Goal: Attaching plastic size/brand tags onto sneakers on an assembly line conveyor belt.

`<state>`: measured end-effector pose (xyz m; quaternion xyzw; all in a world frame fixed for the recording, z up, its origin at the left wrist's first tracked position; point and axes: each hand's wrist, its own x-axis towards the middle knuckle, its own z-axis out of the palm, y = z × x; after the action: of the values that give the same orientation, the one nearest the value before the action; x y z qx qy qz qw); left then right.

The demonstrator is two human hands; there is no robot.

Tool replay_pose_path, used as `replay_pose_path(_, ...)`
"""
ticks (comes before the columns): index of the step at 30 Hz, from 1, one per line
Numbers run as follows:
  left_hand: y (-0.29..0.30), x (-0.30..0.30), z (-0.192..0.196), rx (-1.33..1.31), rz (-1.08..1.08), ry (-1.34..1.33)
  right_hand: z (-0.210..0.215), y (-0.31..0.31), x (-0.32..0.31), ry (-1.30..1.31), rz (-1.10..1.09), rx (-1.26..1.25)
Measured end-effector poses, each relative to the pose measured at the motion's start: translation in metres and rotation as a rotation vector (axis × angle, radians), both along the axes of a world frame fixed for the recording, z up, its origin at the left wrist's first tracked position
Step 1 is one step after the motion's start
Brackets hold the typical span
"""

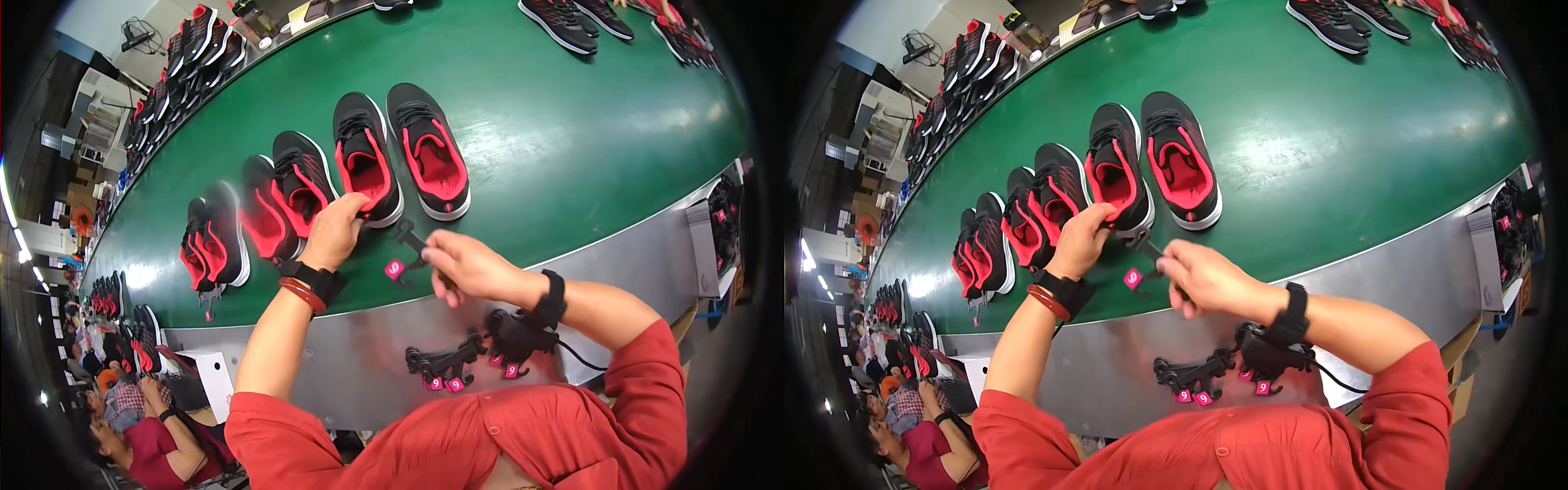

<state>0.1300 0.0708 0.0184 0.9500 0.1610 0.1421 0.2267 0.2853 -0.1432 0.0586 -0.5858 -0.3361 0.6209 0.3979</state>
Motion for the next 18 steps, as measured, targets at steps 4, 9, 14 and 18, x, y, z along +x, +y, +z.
replay_pose_path(4,-0.008,-0.004,-0.007,0.025,0.000,-0.021,-0.022,0.030,-0.017,0.105,-0.160,-0.003)
replay_pose_path(9,-0.008,-0.008,-0.008,0.030,0.014,-0.005,-0.036,0.036,-0.034,0.105,-0.206,-0.036)
replay_pose_path(14,0.000,-0.009,-0.013,0.110,-0.048,-0.011,-0.042,0.037,-0.043,0.209,-0.277,-0.005)
replay_pose_path(18,0.004,-0.010,-0.013,0.146,-0.082,0.033,-0.041,0.039,-0.052,0.204,-0.304,0.020)
